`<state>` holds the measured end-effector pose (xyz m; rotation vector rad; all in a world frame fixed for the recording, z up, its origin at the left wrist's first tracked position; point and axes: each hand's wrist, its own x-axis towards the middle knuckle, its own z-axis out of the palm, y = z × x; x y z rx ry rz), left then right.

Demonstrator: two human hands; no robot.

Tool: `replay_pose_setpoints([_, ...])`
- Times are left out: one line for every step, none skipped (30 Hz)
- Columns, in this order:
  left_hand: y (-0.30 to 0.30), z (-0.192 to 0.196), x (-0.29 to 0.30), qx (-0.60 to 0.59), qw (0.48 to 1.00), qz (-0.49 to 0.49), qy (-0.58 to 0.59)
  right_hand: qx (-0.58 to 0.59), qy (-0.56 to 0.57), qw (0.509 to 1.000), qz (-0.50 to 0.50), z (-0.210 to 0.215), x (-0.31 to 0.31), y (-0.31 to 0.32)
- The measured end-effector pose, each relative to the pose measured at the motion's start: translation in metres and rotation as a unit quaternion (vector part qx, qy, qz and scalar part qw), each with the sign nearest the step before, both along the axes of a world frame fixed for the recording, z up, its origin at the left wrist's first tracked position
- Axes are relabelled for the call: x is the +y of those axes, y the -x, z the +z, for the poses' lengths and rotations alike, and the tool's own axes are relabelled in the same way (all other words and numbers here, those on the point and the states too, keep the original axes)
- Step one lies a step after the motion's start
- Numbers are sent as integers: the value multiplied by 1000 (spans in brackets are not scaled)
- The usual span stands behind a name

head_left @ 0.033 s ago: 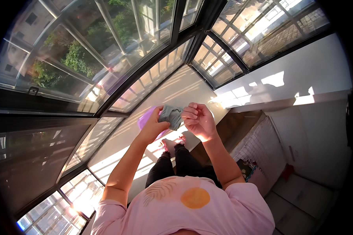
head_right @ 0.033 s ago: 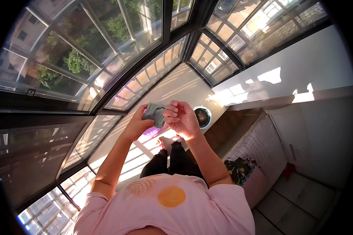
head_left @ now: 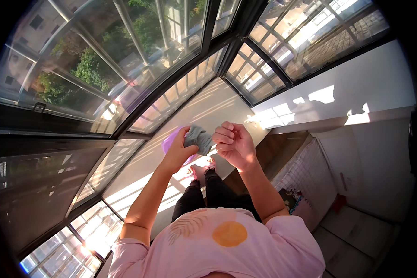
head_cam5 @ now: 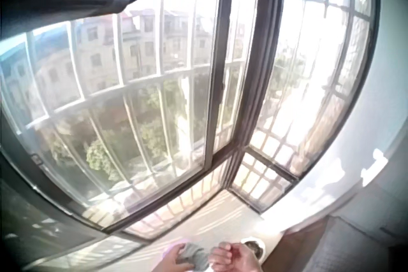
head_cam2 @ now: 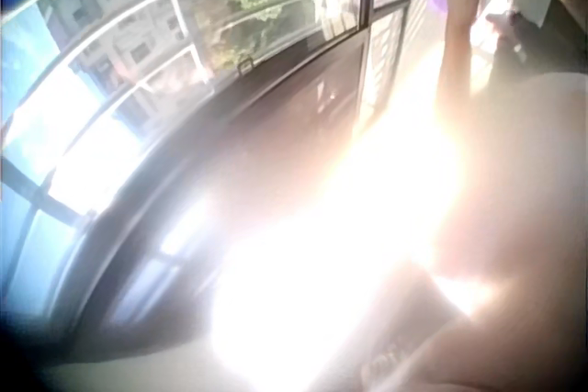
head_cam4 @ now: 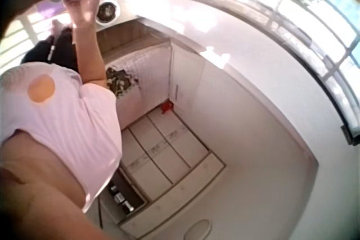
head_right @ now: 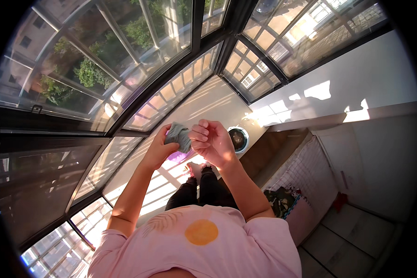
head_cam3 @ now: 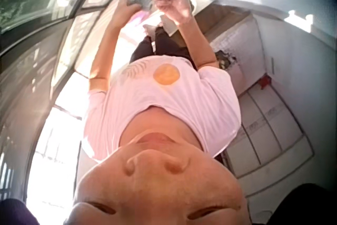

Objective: The person cleans the window frame and glass panes on a balcony using a cloth. They wipe the frame and glass, then dip the cloth into a bucket of water to wring it out before continuing to wipe different sections of the window.

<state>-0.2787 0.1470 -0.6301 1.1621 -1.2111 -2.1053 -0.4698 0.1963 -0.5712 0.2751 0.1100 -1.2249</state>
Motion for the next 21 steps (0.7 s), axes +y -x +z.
replay_pose_setpoints([-4, 8, 1, -2, 1000, 2, -1, 3, 23, 1000, 7, 11, 0, -3])
replay_pose_setpoints([-6, 17, 1, -3, 1000, 4, -2, 7, 45, 999, 14, 18, -1, -4])
replay_pose_setpoints([-7, 24, 2, -5, 1000, 7, -3, 10, 68, 997, 23, 26, -1, -5])
replay_pose_setpoints([-9, 32, 2, 5, 1000, 13, -7, 25, 90, 995, 32, 36, -2, -6])
replay_pose_setpoints([-9, 38, 3, 14, 1000, 20, -12, 17, 100, 994, 39, 44, -3, -6])
replay_pose_setpoints([-9, 43, 3, 24, 999, 27, -16, 10, 109, 993, 47, 50, -4, -6])
replay_pose_setpoints([-10, 48, 4, 24, 999, 33, -9, 0, 118, 991, 56, 56, -6, -6])
replay_pose_setpoints([-10, 52, 4, 24, 999, 39, -3, -13, 111, 992, 60, 61, -10, -5])
replay_pose_setpoints([-9, 55, 4, 24, 999, 45, 3, 37, 123, 990, 66, 64, -12, -3])
replay_pose_setpoints([-9, 55, 3, 15, 998, 57, 9, 88, 139, 984, 72, 68, -17, -1])
replay_pose_setpoints([-8, 53, 3, 7, 997, 69, 14, 137, 156, 975, 78, 70, -22, 1])
replay_pose_setpoints([-7, 51, 4, -2, 996, 82, 18, 405, 211, 887, 59, 59, -27, 1])
replay_pose_setpoints([-4, 50, 4, 26, 993, 110, -31, 638, 255, 726, 31, 49, -32, 1])
replay_pose_setpoints([-1, 50, 4, 56, 986, 141, -75, 810, 292, 506, 57, 50, -37, 4])
replay_pose_setpoints([2, 48, 2, 87, 974, 172, -119, 819, 325, 470, 57, 42, -40, 1])
replay_pose_setpoints([5, 44, -1, 84, 974, 154, -145, 828, 352, 433, 52, 24, -39, -1])
replay_pose_setpoints([5, 36, -3, 144, 973, 109, -145, 836, 379, 395, 48, 7, -36, -4])
replay_pose_setpoints([5, 24, -1, 163, 968, 113, -156, 826, 334, 445, 89, -4, -32, -8])
replay_pose_setpoints([5, 18, 0, 183, 962, 117, -167, 827, 328, 442, 112, -14, -34, -10])
replay_pose_setpoints([5, 18, -1, 154, 957, 146, -199, 828, 320, 439, 137, -25, -36, -10])
replay_pose_setpoints([4, 18, -2, 125, 949, 174, -232, 829, 311, 436, 162, -32, -39, -9])
